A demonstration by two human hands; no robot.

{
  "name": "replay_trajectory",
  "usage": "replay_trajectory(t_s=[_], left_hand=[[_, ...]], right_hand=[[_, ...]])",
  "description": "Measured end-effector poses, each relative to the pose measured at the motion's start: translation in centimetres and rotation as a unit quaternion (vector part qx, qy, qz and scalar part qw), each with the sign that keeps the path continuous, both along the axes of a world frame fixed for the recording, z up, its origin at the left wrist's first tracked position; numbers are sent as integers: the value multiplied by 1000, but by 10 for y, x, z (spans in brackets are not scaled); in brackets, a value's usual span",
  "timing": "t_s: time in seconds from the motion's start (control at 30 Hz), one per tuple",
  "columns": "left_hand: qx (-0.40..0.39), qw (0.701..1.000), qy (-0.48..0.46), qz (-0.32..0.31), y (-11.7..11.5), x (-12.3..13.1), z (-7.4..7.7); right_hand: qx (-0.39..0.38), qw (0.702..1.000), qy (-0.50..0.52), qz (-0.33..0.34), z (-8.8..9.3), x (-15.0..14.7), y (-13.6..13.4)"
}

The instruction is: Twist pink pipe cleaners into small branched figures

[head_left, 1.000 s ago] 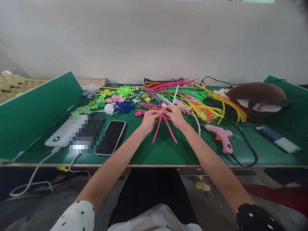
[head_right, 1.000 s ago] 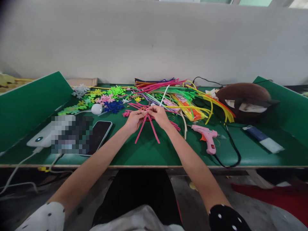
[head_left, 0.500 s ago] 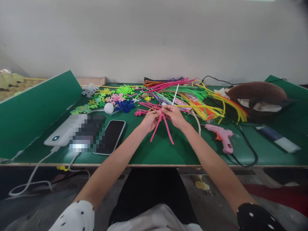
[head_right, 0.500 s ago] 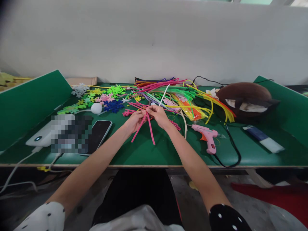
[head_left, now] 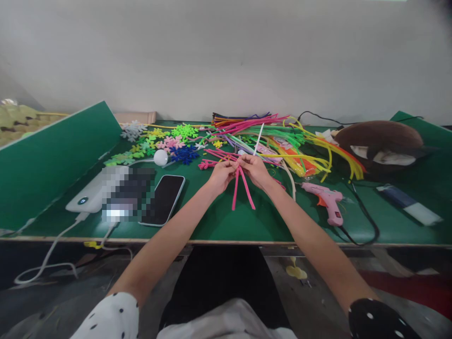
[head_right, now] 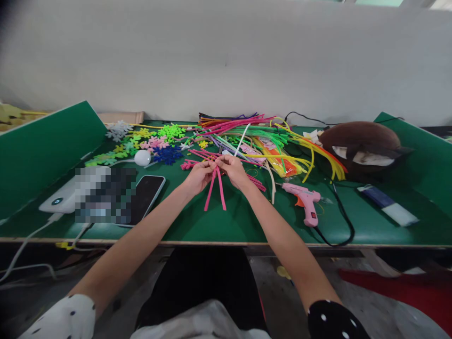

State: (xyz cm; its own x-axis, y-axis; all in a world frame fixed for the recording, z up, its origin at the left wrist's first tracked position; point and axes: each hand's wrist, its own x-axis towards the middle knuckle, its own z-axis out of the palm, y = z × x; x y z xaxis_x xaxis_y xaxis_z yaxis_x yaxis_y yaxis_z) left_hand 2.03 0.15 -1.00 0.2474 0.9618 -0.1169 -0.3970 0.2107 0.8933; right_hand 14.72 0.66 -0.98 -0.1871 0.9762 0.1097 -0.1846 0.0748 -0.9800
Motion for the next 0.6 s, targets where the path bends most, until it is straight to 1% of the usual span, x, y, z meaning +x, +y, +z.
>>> replay_trajectory(t_s=[0.13,0.2,0.27,0.33,0.4,0.43,0.6], left_hand=[[45,999,20,-11,-1,-1,4],[71,997,36,2,-1,-2,5],[90,994,51,28,-1,-3,6],[98,992,65,53,1,-3,5],[103,989,80,67,2,-4,4],[106,988,86,71,3,-4,4],[148,976,129,90,4,-4,2]], right_hand=[[0,1000,-7,-22,3,5,2],[-6,1000,-9,-18,7,8,0],[-17,1000,-20,-4,9,10,-2],[-24,998,-41,29,11,12,-3],[-14,996,-61,57,11,12,-4],[-3,996,-72,60,10,12,-4],[65,985,-161,5,12,7,-5]])
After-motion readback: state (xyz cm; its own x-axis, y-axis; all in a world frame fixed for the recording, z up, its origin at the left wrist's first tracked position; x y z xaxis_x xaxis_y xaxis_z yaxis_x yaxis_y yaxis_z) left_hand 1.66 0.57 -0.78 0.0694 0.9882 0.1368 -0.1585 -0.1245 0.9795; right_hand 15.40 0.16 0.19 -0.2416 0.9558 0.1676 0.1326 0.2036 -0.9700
